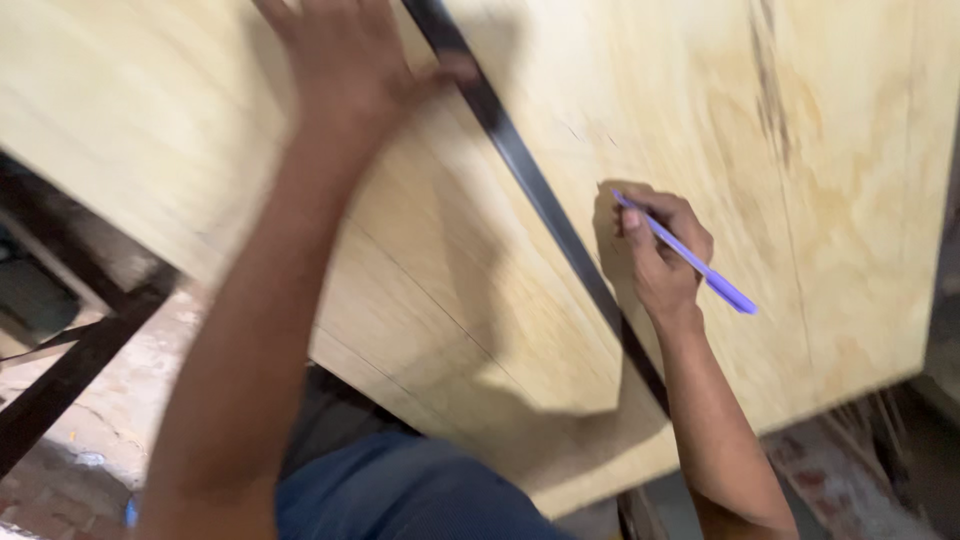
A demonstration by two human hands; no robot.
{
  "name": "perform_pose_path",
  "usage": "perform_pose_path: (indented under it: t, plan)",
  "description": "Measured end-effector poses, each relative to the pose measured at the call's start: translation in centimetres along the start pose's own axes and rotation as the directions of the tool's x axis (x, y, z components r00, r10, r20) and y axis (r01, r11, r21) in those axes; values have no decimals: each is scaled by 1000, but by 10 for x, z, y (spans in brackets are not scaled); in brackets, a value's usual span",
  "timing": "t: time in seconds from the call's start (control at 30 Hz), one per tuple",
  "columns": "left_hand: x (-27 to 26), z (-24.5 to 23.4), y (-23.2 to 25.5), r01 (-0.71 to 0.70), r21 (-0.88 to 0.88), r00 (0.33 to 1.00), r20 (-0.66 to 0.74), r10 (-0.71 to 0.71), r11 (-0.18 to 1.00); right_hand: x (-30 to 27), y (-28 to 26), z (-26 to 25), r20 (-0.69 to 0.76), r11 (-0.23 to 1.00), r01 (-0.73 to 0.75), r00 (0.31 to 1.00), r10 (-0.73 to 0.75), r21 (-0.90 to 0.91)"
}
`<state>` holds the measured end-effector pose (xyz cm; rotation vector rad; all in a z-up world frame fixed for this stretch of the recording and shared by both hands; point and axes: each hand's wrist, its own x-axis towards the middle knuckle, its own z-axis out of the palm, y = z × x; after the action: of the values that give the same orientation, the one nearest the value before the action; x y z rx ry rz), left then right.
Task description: The person uses a compass to draw arcs and a metal ruler to draw straight lines on a large plywood sheet. They adjust the compass and reposition the ruler multiple times to create a grid-like pattern of markings on the wood surface.
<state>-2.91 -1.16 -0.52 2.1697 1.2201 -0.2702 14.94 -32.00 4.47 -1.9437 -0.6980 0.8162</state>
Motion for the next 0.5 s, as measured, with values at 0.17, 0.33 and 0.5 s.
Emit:
perform_pose_path:
  t: [0.17,0.33,0.5]
  plan:
    - [-61,24,-19,-154,113,944,-277,180,982,103,-37,80,173,944,321,937,-304,-81]
    - [-56,53,-39,-265,66,837,-479,263,962,141,-56,107,265,902,413,890,-370,-127]
    - [-58,49,-39,-299,2,834,-485,262,954,142,-58,111,305,895,445,859,-411,-47]
